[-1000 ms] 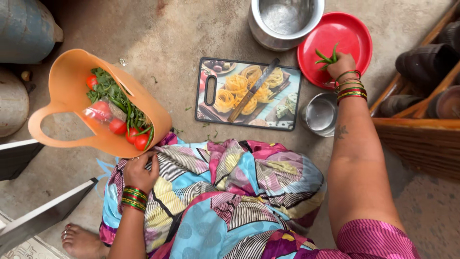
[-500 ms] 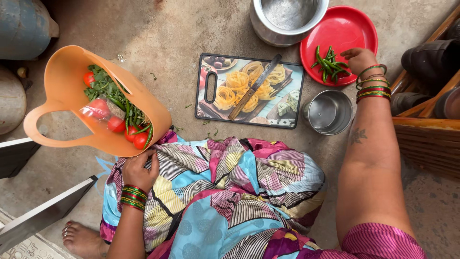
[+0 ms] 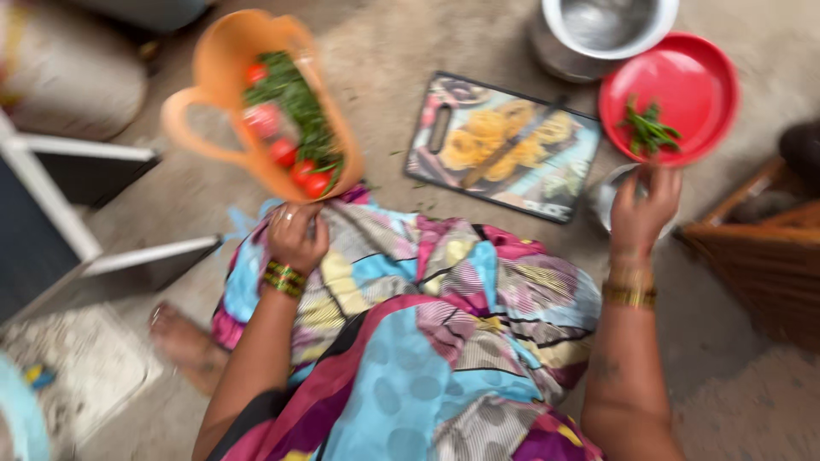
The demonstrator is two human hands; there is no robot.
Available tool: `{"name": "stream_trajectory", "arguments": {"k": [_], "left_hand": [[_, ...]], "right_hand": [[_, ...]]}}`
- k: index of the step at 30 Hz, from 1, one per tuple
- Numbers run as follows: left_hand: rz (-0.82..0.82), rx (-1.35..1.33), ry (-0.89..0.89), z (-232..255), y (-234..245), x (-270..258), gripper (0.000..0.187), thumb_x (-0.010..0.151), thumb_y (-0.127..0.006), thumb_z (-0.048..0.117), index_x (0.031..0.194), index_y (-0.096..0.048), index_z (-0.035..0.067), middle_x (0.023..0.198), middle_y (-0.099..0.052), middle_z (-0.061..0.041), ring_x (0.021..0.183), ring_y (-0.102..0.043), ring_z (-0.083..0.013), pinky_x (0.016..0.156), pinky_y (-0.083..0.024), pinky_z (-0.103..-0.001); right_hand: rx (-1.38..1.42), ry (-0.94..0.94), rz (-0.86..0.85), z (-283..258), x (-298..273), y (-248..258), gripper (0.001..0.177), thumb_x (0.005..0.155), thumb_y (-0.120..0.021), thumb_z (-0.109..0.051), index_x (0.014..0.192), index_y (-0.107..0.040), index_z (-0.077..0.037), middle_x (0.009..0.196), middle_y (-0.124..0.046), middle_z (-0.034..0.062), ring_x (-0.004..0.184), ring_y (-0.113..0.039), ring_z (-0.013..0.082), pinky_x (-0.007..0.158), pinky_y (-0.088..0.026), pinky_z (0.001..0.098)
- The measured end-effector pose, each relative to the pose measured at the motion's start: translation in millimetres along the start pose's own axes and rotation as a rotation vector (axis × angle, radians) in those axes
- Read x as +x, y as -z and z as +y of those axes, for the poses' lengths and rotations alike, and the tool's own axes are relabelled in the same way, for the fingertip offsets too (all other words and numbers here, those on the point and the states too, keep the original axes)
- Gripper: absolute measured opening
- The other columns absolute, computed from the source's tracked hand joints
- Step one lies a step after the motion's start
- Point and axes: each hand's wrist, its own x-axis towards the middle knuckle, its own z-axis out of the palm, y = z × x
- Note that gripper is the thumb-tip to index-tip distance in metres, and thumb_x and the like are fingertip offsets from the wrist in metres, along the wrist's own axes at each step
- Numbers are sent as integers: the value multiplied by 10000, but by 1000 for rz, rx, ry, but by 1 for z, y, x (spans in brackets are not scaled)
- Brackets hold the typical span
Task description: The person sorts various vegetables including green chilies, tomatoes, and leafy greens from a large orange carrier into separate containers and onto a cutting board by hand.
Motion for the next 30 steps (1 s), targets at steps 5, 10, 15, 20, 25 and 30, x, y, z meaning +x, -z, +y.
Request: {"name": "stream_trajectory", "arguments": {"k": [5, 10, 15, 20, 25, 30], "left_hand": [[-39, -130, 132, -8, 23, 35, 96, 900, -690, 18, 993, -665, 13, 910, -646, -181, 837, -645, -380, 743, -523, -483], [-302, -8, 188, -45, -24, 84, 143, 897, -711, 92, 1013, -689, 11, 977, -698, -205, 932, -676, -407, 825, -536, -495], [-424, 101, 326, -105, -121, 91, 165, 883, -661, 76, 1020, -695, -9, 1013, -698, -260, 979, -677, -434, 867, -538, -513], [-365, 139, 537, -148, -175, 83, 169, 892, -576, 6, 1015, -691, -17, 1031, -696, -300, 1013, -669, -468, 885, -527, -547], [-245, 103, 555, -123, -143, 90, 203, 829, -625, 18, 1022, -680, -11, 988, -694, -294, 968, -658, -480, 844, -521, -550], [-321, 124, 456, -106, -131, 97, 169, 850, -702, 103, 996, -690, 18, 963, -697, -266, 929, -663, -473, 801, -521, -556]], "right_hand": [[-64, 84, -98, -70, -65, 6, 150, 945, -681, 39, 1089, -666, 0, 1039, -608, 156, 981, -623, 350, 865, -506, 449], [-18, 47, -117, -84, -97, 6, 202, 901, -626, 76, 1073, -679, -17, 1049, -610, 144, 893, -643, 289, 815, -536, 399], [3, -7, -138, -84, -115, 1, 228, 891, -611, 87, 1092, -671, -4, 1062, -603, 148, 833, -652, 257, 750, -542, 362], [-41, 59, -208, -85, -118, -2, 207, 869, -626, 59, 1046, -683, -31, 1040, -611, 148, 827, -656, 292, 734, -539, 408], [-131, 132, -227, -86, -118, -5, 157, 852, -647, 21, 975, -691, -66, 970, -625, 117, 840, -645, 336, 728, -522, 443], [-132, 109, -230, -84, -117, -6, 131, 841, -651, 10, 940, -691, -66, 954, -631, 106, 830, -651, 329, 718, -525, 446]]}}
